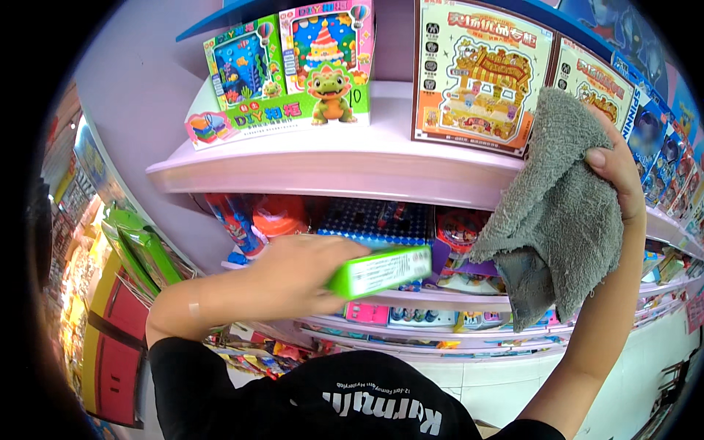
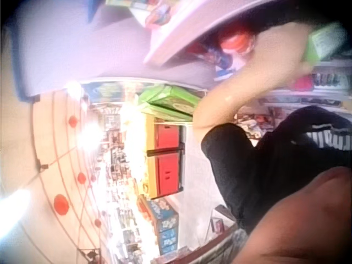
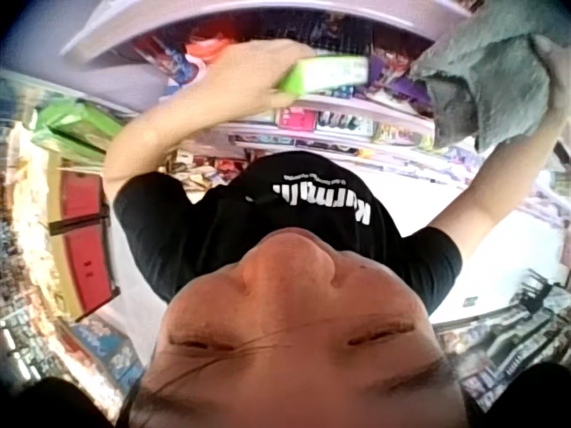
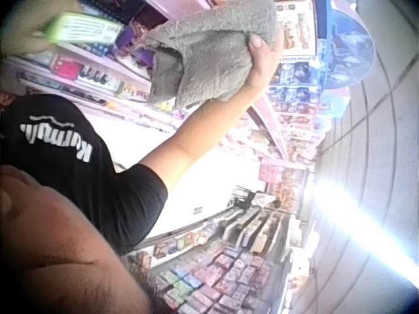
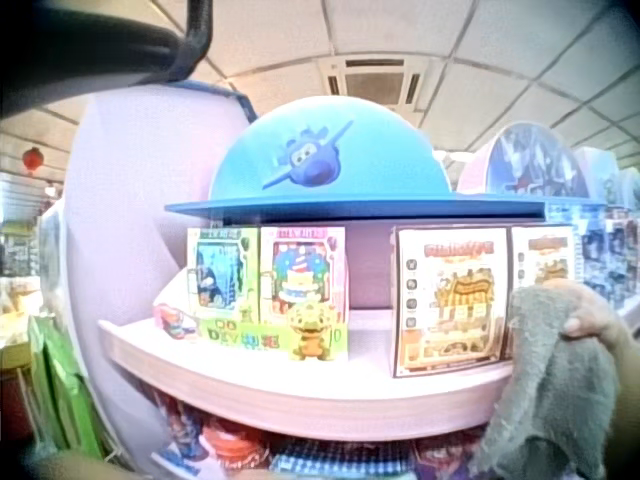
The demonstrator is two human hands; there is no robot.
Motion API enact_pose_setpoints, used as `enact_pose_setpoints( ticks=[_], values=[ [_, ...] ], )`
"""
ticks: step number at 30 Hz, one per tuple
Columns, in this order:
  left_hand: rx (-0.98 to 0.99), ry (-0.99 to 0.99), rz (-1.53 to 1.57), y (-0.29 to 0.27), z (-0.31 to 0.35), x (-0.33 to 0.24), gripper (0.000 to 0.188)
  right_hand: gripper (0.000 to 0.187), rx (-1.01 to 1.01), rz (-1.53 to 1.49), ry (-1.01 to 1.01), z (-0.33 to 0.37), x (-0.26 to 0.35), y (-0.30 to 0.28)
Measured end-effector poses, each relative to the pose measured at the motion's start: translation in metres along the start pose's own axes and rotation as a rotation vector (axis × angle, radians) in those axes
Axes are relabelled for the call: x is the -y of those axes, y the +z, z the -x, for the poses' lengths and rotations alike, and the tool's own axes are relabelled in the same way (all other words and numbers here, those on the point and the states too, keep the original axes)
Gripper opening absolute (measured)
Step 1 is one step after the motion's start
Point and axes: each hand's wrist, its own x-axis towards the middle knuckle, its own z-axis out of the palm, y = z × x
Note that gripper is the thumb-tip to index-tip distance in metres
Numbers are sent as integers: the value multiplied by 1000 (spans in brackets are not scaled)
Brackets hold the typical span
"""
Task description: The person picks up several flat cardboard boxes from a store shelf and the floor. They proceed to fold and assemble the boxes into their rectangular shapes, handling them one by one. The person uses their hands to fold the flaps and form the structure of each box.
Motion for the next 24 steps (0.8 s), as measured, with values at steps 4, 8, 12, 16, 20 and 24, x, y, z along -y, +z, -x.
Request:
enact_pose_setpoints(
  ticks=[4,8,12,16,20,24],
  values=[
    [-431,176,234,-78,43,-12,60,65,-2,17,-20,7,4,-6],
    [-1072,172,531,-122,81,17,54,63,29,40,-43,3,7,-2],
    [-952,211,489,-167,95,40,34,62,53,9,-24,0,1,0],
    [-1104,137,196,-177,60,37,36,61,55,-2,-21,1,4,2],
    [-965,130,-76,-168,35,105,43,60,6,19,-23,5,7,0],
    [-854,-75,-638,-157,41,131,51,59,11,-7,-26,4,5,4]
  ],
)
